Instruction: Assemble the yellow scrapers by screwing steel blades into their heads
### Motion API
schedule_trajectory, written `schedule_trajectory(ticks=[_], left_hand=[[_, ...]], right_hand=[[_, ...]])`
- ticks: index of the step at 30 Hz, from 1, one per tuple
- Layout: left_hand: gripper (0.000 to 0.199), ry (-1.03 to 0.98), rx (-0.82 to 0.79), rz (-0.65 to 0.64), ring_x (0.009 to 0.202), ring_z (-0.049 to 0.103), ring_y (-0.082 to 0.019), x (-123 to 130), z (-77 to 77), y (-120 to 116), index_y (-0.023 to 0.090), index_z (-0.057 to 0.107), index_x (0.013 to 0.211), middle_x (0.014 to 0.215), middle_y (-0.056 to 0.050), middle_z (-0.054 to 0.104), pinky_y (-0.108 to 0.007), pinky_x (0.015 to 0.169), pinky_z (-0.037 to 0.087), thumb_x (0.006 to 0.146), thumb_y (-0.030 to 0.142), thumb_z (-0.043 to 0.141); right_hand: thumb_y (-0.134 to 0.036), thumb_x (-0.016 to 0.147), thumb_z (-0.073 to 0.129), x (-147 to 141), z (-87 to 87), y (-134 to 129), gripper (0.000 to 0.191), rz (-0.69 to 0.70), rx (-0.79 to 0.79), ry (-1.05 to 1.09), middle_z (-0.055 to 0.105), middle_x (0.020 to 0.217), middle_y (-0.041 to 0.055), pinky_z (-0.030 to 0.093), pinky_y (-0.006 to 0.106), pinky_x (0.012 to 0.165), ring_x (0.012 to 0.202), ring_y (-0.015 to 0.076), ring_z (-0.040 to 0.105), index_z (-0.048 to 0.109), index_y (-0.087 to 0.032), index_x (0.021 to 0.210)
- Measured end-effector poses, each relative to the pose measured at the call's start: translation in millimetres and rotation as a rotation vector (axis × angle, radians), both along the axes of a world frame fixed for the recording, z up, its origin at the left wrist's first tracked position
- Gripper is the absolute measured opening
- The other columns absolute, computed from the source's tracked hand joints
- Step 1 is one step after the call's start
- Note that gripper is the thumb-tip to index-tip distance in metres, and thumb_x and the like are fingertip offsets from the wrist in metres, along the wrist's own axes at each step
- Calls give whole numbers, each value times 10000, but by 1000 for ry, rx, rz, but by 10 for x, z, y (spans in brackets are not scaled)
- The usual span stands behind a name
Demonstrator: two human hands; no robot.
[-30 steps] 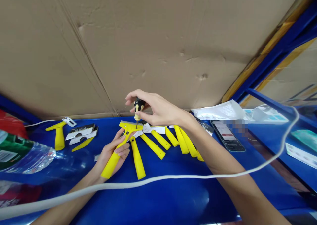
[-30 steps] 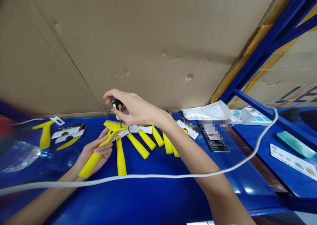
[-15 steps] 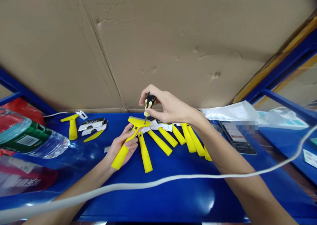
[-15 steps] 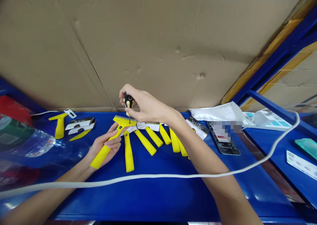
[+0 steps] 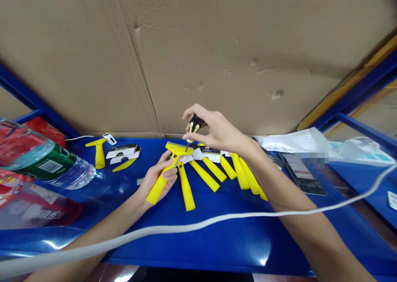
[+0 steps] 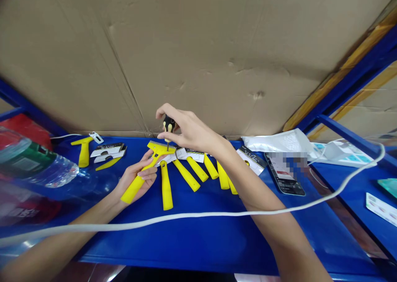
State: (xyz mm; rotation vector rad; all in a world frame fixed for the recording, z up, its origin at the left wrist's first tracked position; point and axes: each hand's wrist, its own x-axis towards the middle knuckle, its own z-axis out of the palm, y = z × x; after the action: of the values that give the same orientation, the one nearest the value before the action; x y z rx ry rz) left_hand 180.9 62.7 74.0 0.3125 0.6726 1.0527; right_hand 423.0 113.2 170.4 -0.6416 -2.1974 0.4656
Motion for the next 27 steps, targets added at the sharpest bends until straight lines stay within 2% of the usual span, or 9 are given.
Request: schedule_trajectory(ticks=[5, 7, 11, 15, 17, 20, 22, 24, 27], left_hand=[[455, 9, -15, -5, 433, 450, 33, -2, -4, 1, 253, 577, 1406, 1384, -162, 734, -122, 424, 411, 1040, -12, 528], [455, 1, -2, -1, 440, 452, 35, -11, -8, 6, 251, 579, 1398, 1387, -157, 733, -121, 434, 418, 1032, -15, 543], [473, 0, 7, -14, 448, 465, 30, -18, -14, 6, 262, 568, 1412, 1384, -151, 734, -117, 439, 427, 1031, -15, 539], [500, 6, -14, -18, 442, 465, 30, -5, -13, 0, 269, 547, 1462, 1373, -165, 732, -115, 431, 418, 1044, -5, 516], [516, 8, -15, -11, 442, 467, 29, -1, -10, 1, 272, 544, 1471, 1367, -159, 734, -116, 433, 419, 1040, -10, 517], [507, 11, -13, -10, 444, 470, 27, -2, -3, -1, 267, 549, 1460, 1385, -168, 730, -120, 436, 421, 1039, -14, 514], [475, 7, -12, -15, 445, 470, 27, -5, 0, -6, 256, 562, 1433, 1404, -184, 725, -120, 436, 417, 1044, -13, 512], [461, 3, -9, -17, 447, 469, 28, -8, 0, -9, 251, 572, 1413, 1414, -189, 724, -119, 440, 416, 1038, -14, 527], [498, 9, -2, -18, 456, 478, 24, -13, -6, -7, 261, 577, 1427, 1408, -175, 730, -119, 446, 420, 1011, -14, 570]], right_hand=[[-183, 1014, 706, 8, -8, 2, 318, 18, -49, 12, 746, 1207, 70, 575, 377, 856, 981, 206, 720, 548, -239, 1284], [-180, 1010, 701, 8, -13, 13, 283, 27, -98, 35, 761, 1174, 65, 584, 374, 854, 965, 203, 739, 556, -236, 1247], [-310, 994, 802, 7, -13, 29, 295, -32, -58, 7, 743, 987, 14, 574, 367, 806, 862, 199, 718, 574, -238, 1167], [-212, 1017, 700, 14, -15, 21, 355, -2, -85, -5, 757, 1252, 103, 587, 398, 917, 1009, 214, 738, 538, -221, 1333], [-209, 1025, 697, 18, -20, 24, 331, 19, -89, 2, 765, 1221, 90, 587, 391, 913, 994, 210, 740, 560, -219, 1326], [-351, 1037, 779, 15, -25, 34, 323, -22, -47, -19, 752, 1038, 35, 573, 381, 847, 890, 207, 719, 602, -222, 1274], [-387, 1054, 763, 7, -28, 35, 388, -44, -37, -29, 749, 1093, 57, 573, 397, 861, 912, 216, 716, 571, -215, 1344], [-321, 1075, 700, 0, -31, 32, 423, -12, -71, -13, 751, 1199, 93, 585, 416, 898, 960, 222, 733, 505, -206, 1432], [-280, 1049, 714, -4, -36, 27, 397, 10, -111, 18, 772, 1158, 75, 604, 415, 892, 967, 229, 758, 524, -223, 1392]])
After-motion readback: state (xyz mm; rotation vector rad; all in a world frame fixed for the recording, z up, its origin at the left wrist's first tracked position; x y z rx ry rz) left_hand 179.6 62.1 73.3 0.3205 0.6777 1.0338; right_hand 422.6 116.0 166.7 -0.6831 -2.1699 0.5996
